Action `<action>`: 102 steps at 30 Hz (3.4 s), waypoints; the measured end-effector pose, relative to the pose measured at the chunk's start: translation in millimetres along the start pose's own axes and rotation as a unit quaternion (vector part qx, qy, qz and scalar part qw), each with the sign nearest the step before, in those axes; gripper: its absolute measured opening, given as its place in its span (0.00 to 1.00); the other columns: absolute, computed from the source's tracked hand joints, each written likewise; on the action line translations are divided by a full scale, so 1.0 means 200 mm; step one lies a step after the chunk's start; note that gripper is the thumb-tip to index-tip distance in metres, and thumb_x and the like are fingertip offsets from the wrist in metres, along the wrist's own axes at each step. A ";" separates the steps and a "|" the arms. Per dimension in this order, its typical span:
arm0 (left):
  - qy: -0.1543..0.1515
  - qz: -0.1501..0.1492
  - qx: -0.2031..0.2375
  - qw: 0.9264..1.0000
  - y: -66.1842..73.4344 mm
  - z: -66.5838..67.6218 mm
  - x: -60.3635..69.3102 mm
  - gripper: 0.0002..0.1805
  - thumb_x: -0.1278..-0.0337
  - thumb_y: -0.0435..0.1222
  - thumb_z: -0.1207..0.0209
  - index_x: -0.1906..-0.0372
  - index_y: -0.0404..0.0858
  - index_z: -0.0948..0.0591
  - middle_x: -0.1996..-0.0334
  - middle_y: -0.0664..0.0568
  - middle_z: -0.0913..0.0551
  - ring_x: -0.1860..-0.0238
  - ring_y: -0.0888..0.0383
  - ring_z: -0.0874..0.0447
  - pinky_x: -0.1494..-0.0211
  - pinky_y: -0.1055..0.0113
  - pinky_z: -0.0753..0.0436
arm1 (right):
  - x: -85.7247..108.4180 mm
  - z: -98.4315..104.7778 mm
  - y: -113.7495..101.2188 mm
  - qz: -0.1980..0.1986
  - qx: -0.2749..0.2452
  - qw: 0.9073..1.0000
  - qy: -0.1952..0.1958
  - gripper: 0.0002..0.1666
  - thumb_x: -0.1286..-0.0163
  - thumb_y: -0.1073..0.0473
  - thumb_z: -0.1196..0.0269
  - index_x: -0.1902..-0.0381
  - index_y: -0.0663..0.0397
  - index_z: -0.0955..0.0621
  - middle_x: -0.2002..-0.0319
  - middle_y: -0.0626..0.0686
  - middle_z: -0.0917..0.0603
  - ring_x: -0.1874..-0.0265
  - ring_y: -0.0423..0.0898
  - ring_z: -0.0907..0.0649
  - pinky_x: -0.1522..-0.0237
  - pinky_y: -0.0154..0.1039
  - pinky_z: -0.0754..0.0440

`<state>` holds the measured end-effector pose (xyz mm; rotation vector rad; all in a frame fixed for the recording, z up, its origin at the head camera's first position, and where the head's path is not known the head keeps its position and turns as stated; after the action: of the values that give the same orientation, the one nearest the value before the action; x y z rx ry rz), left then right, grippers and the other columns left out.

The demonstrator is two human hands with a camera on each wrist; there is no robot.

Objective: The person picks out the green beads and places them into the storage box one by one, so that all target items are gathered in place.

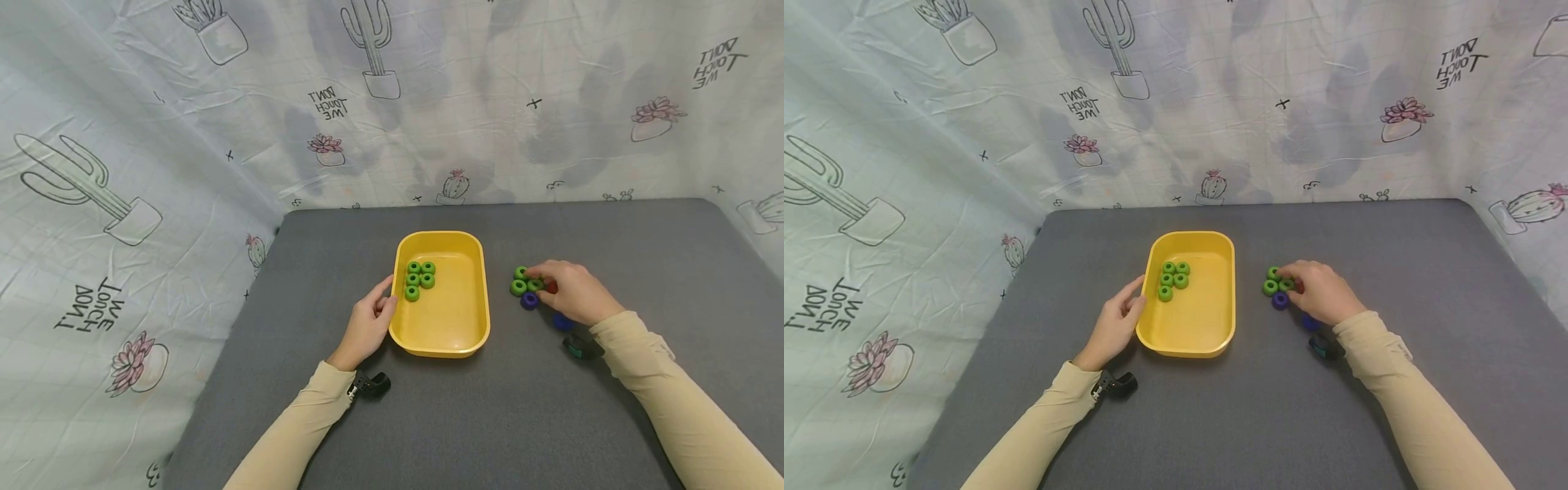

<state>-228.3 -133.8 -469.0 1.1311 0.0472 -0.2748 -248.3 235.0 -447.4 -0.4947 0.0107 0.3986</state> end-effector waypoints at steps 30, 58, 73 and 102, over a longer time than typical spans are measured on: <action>0.005 0.010 -0.005 1.000 0.09 0.00 0.02 0.26 0.21 0.30 0.47 0.24 0.31 0.30 0.74 0.34 0.22 0.79 0.67 0.34 0.71 0.73 0.33 | 0.00 0.08 -0.07 0.032 -0.051 0.994 0.094 0.17 0.31 0.66 0.30 0.45 0.56 0.13 0.51 0.55 0.16 0.59 0.50 0.14 0.64 0.44 0.14; 0.001 0.017 -0.002 1.000 0.03 -0.01 0.00 0.26 0.20 0.34 0.47 0.22 0.37 0.31 0.74 0.37 0.21 0.79 0.65 0.32 0.71 0.73 0.32 | 0.01 0.11 -0.30 0.083 -0.094 0.986 0.113 0.18 0.36 0.67 0.26 0.48 0.48 0.12 0.53 0.46 0.14 0.61 0.43 0.15 0.65 0.37 0.16; -0.009 -0.003 -0.002 1.000 0.00 0.01 0.00 0.26 0.19 0.37 0.46 0.22 0.43 0.30 0.77 0.50 0.25 0.79 0.62 0.30 0.71 0.72 0.30 | -0.09 0.07 -0.46 0.087 -0.133 0.981 0.113 0.19 0.35 0.66 0.26 0.47 0.49 0.12 0.54 0.46 0.14 0.62 0.40 0.18 0.65 0.38 0.17; -0.012 -0.009 -0.012 1.000 0.01 0.00 -0.01 0.26 0.19 0.37 0.47 0.22 0.42 0.30 0.78 0.54 0.27 0.79 0.63 0.31 0.70 0.72 0.30 | -0.39 -0.03 -0.70 0.066 -0.169 0.982 0.052 0.18 0.33 0.66 0.28 0.45 0.58 0.13 0.47 0.58 0.14 0.59 0.52 0.13 0.56 0.50 0.14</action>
<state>-230.4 -133.6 -467.1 1.1034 0.0391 -0.3039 -266.4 90.8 -381.0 -0.8528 0.0782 0.5078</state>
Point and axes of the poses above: each hand's wrist, its own x-axis away from the middle knuckle, its own z-axis out of the back of the hand, y = z × x, the point moved 5 cm from there along -x, towards the middle knuckle
